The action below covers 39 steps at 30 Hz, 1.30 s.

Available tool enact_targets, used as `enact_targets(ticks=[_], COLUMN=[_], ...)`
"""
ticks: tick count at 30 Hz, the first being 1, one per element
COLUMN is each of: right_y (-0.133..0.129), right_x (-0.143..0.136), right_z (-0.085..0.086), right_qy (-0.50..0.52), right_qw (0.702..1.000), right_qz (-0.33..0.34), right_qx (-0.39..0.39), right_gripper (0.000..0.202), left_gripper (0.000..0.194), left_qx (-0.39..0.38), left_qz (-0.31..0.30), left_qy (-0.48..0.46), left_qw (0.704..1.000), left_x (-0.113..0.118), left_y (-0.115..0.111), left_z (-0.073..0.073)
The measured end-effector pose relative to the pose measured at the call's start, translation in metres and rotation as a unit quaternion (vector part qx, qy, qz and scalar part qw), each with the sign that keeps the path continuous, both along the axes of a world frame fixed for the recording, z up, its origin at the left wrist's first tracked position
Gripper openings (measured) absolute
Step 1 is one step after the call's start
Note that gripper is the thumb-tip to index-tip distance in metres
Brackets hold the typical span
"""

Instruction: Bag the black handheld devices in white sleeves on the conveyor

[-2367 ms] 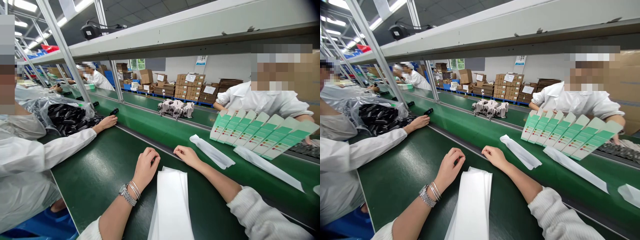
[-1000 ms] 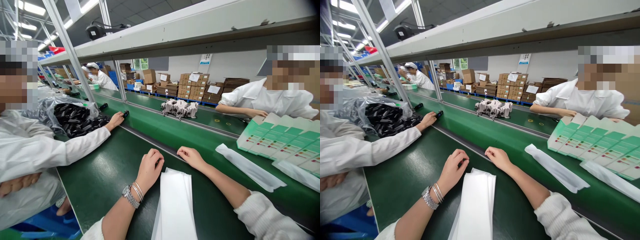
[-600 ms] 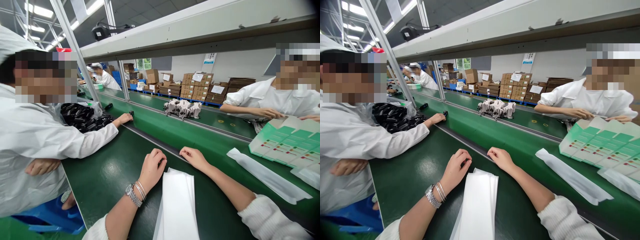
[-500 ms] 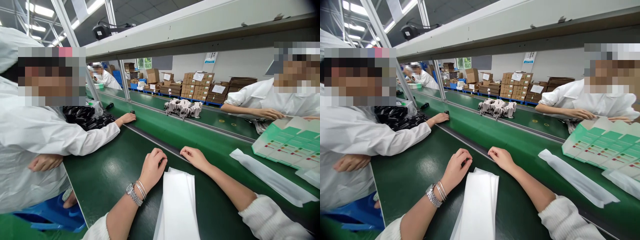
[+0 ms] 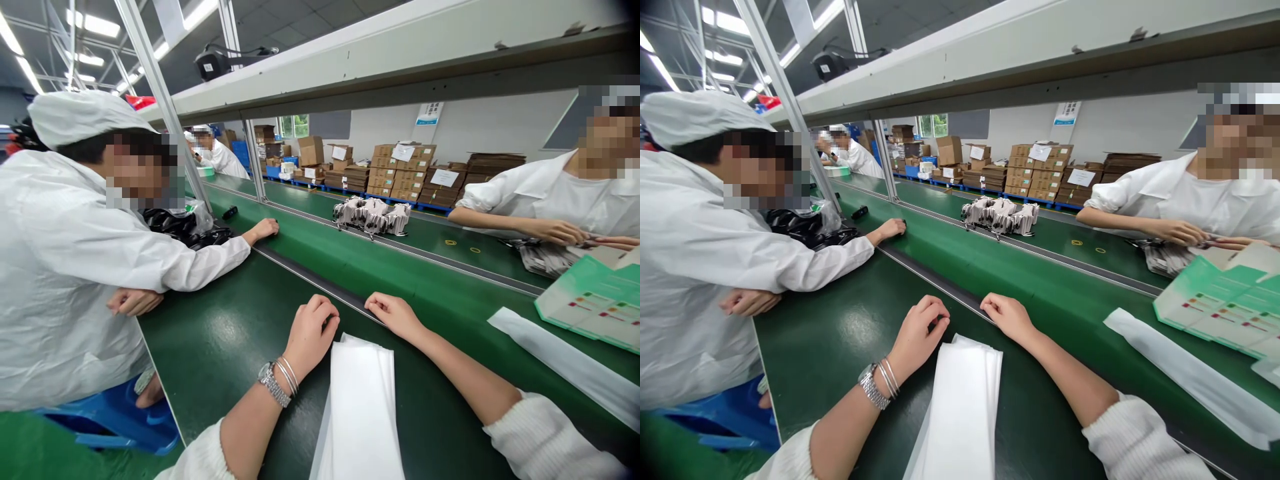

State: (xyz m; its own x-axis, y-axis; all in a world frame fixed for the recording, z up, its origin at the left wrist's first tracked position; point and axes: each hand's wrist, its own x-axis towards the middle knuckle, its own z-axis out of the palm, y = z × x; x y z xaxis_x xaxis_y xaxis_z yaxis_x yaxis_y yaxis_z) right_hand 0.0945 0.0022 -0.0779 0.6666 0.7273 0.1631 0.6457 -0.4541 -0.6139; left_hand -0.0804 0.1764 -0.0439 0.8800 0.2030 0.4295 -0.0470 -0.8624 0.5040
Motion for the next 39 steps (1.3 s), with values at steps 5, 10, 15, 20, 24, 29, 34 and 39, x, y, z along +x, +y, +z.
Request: enact_targets(ticks=[5, 10, 15, 20, 24, 29, 34, 39], right_y=[0.0005, 0.0009, 0.0005, 0.0006, 0.0010, 0.0002, 0.0005, 0.0007], right_x=[0.0004, 0.0005, 0.0012, 0.0019, 0.0013, 0.0013, 0.0018, 0.0010], right_z=[0.0003, 0.0004, -0.0005, -0.0010, 0.0000, 0.0001, -0.0005, 0.0006], right_qy=[0.000, 0.001, 0.000, 0.002, 0.004, 0.005, 0.004, 0.004], right_qw=[1.000, 1.000, 1.000, 1.000, 1.000, 1.000, 1.000, 1.000], right_qz=[0.002, 0.001, 0.002, 0.002, -0.002, 0.001, 0.001, -0.002], right_qx=[0.002, -0.001, 0.000, -0.001, -0.004, -0.003, -0.001, -0.002], right_gripper=[0.025, 0.024, 0.024, 0.024, 0.024, 0.025, 0.024, 0.024], left_gripper=[0.014, 0.012, 0.012, 0.012, 0.012, 0.011, 0.011, 0.012], left_qx=[-0.002, -0.008, -0.011, -0.012, -0.016, -0.021, -0.021, -0.020], left_qz=[-0.002, 0.002, 0.001, 0.000, 0.000, 0.001, 0.001, -0.002], left_qy=[0.000, 0.006, 0.009, 0.010, 0.014, 0.020, 0.021, 0.021], left_qw=[1.000, 1.000, 1.000, 1.000, 1.000, 1.000, 1.000, 1.000], left_x=[0.0003, 0.0002, 0.0003, 0.0008, 0.0014, 0.0011, 0.0010, 0.0007], left_y=[0.0006, 0.0005, 0.0000, -0.0005, -0.0003, -0.0008, -0.0004, -0.0002], left_z=[0.0000, 0.0007, 0.0003, -0.0004, -0.0004, -0.0001, 0.0006, 0.0011])
